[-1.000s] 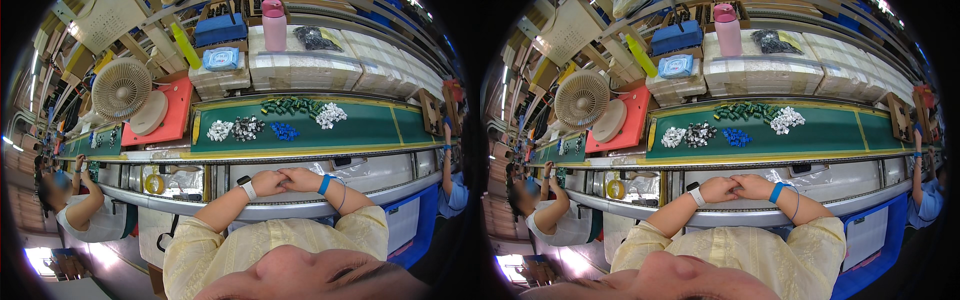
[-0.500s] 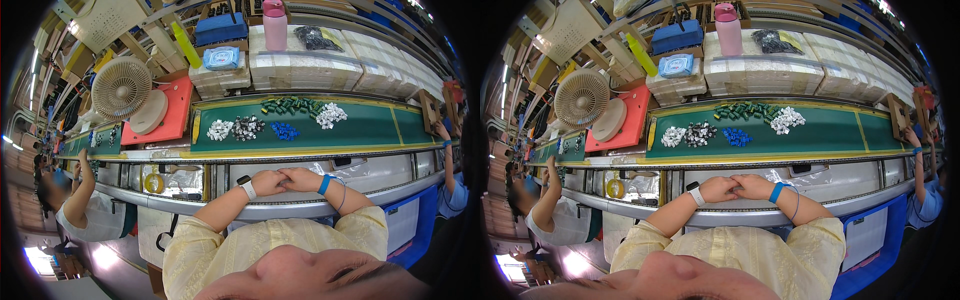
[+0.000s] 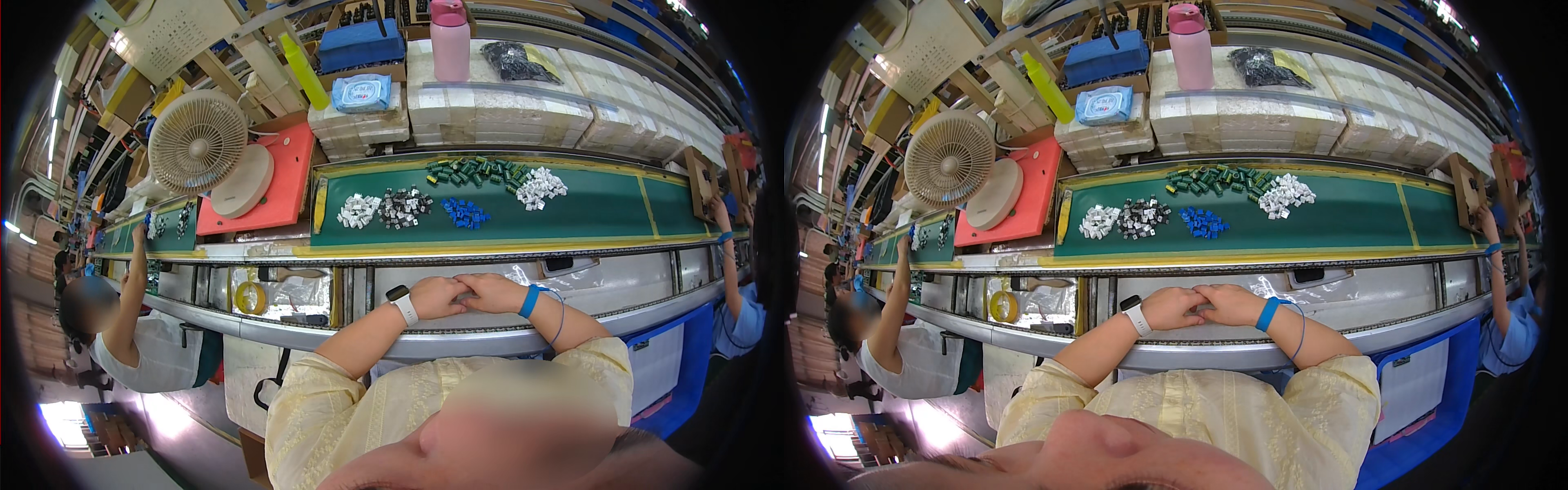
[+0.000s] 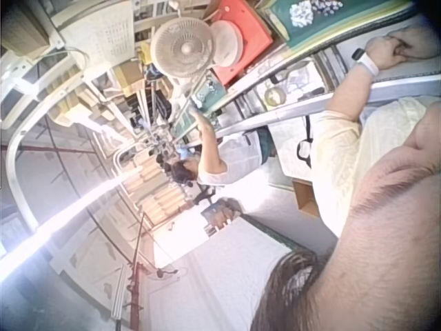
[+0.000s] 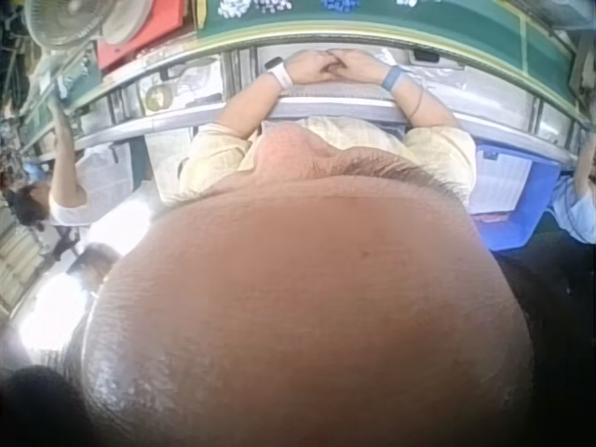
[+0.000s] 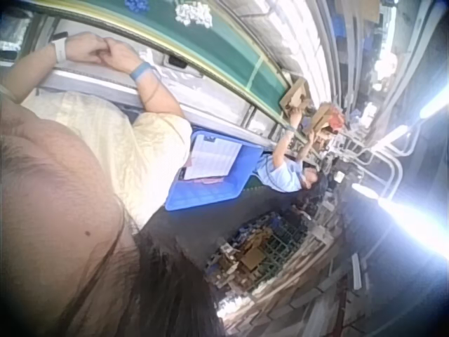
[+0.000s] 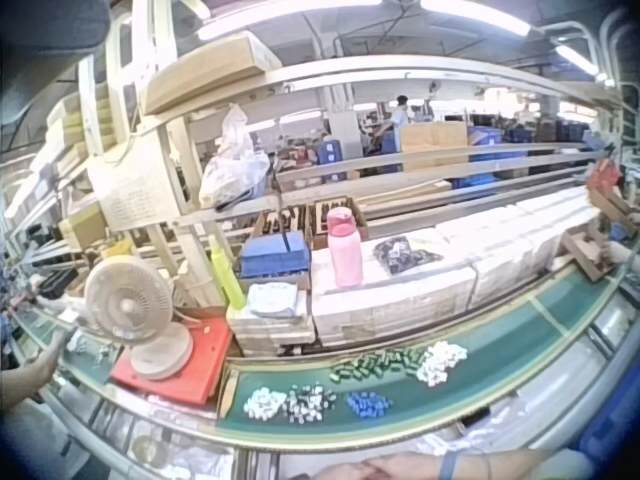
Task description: Manually assemble components onto a printed circuit board on a factory assembly line.
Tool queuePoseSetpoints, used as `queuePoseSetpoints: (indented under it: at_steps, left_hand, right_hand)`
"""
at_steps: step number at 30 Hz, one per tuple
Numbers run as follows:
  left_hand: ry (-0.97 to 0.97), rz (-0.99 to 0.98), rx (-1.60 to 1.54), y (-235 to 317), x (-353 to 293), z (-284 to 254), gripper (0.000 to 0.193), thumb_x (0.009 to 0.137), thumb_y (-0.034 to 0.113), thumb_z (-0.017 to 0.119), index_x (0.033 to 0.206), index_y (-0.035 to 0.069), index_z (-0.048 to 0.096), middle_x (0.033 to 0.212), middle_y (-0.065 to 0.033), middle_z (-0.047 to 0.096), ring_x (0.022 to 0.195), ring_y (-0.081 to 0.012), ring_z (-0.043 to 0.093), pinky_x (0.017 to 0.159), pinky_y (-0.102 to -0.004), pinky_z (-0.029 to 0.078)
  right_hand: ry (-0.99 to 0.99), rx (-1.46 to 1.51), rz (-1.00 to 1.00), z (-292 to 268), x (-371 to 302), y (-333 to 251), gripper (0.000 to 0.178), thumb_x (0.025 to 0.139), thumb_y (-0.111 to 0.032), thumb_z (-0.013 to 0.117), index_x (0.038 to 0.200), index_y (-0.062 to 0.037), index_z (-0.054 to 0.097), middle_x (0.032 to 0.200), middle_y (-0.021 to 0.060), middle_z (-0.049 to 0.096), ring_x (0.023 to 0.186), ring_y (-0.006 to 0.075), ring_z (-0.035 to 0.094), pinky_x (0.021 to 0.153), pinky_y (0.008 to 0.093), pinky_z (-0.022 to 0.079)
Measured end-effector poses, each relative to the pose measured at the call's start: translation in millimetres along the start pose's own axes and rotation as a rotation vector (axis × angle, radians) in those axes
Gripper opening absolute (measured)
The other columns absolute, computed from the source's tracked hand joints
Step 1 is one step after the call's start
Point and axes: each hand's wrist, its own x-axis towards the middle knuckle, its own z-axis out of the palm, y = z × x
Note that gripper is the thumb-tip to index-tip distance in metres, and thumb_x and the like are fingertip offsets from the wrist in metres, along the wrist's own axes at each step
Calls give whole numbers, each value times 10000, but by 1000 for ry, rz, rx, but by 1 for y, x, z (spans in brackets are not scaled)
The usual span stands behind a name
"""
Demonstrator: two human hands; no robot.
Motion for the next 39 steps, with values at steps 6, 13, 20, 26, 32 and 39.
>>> queuePoseSetpoints:
  at_steps: [6, 13, 20, 26, 32, 39]
  left_hand:
    - [23, 7, 3, -1, -1, 0, 375, 772, 296, 621, 1081, 94, 555, 863, -137, 627, 788, -311, 607, 694, -404, 477]
    - [33, 34, 7, -3, 0, 1, 369, 772, 285, 622, 1072, 82, 553, 871, -136, 623, 789, -318, 599, 691, -407, 472]
    - [43, 51, -5, -4, 0, 1, 327, 770, 272, 629, 1013, 62, 563, 875, -125, 620, 782, -318, 594, 675, -409, 470]
    - [62, 35, 13, 1, 0, 2, 293, 758, 286, 638, 916, 48, 576, 835, -116, 619, 769, -305, 598, 668, -400, 474]
    - [89, 69, 8, -3, 0, 1, 295, 760, 285, 639, 907, 36, 580, 832, -121, 621, 763, -304, 601, 661, -398, 476]
    - [59, 74, -3, -3, 0, -1, 324, 777, 301, 633, 964, 39, 601, 869, -141, 623, 771, -306, 602, 681, -389, 478]
  right_hand:
    - [-6, -18, 18, 0, 1, 0, 480, 773, -238, 602, 1192, -59, 450, 1028, 203, 593, 955, 361, 567, 811, 417, 455]
    - [-7, -41, 19, 4, 0, 4, 481, 780, -250, 596, 1194, -53, 448, 1028, 201, 589, 945, 359, 569, 807, 417, 457]
    - [1, -36, 38, 4, 2, 4, 496, 780, -265, 598, 1194, -38, 447, 1033, 201, 586, 948, 353, 571, 811, 409, 458]
    - [-15, -71, 13, 4, 0, 3, 493, 778, -267, 599, 1181, -23, 453, 1043, 196, 584, 949, 347, 573, 813, 406, 458]
    - [-3, -91, 12, 2, 0, 2, 473, 770, -267, 602, 1159, -34, 466, 1035, 192, 588, 944, 351, 575, 806, 410, 459]
    - [-28, -81, 28, 5, 1, 6, 456, 777, -285, 594, 1154, -58, 475, 991, 200, 598, 923, 364, 578, 799, 428, 452]
